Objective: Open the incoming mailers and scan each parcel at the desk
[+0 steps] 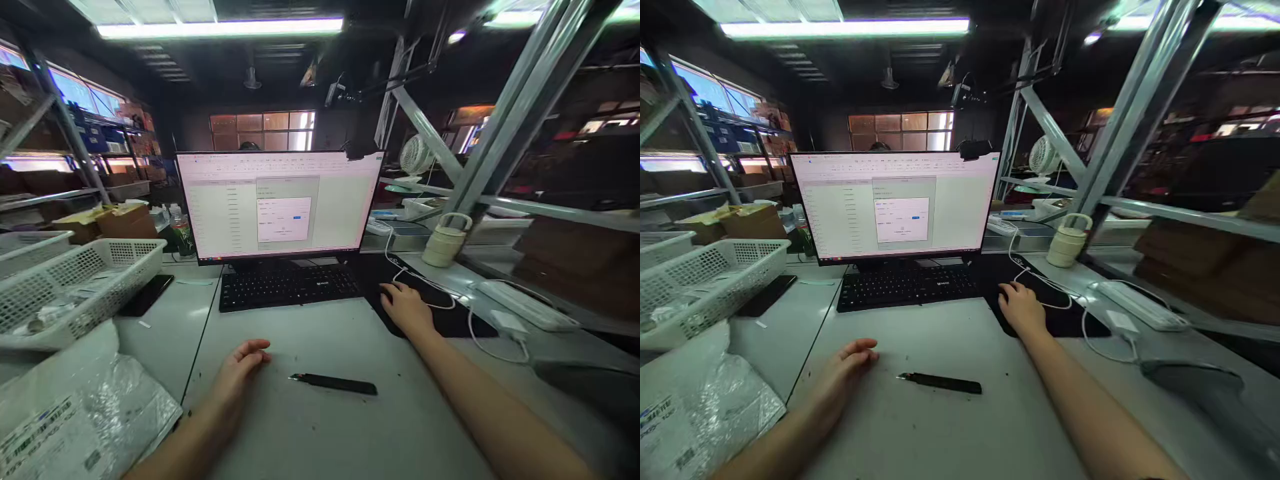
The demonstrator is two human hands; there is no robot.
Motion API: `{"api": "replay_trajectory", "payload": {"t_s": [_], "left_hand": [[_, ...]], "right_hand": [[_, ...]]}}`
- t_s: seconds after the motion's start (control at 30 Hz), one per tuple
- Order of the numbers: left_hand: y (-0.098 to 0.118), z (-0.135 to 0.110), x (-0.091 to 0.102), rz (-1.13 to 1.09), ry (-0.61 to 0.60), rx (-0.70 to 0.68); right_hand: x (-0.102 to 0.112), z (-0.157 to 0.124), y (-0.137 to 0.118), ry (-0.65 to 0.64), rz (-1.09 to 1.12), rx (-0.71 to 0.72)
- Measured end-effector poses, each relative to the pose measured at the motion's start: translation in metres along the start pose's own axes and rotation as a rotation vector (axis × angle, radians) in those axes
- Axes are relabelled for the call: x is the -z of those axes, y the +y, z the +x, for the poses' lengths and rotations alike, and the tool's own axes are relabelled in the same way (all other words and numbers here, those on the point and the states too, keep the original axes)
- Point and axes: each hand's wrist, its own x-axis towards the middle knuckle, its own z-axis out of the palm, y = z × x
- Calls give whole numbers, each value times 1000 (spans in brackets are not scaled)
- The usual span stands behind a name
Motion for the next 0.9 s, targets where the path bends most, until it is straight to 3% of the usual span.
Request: {"api": "replay_trajectory", "payload": {"t_s": [0.27,0.9], "left_hand": [[4,-1,-4,-38,-1,-24],[11,-5,-10,-43,17,-23]], "right_hand": [[-6,2,3,58,3,1],[-3,0,-2,42,9,-27]]}}
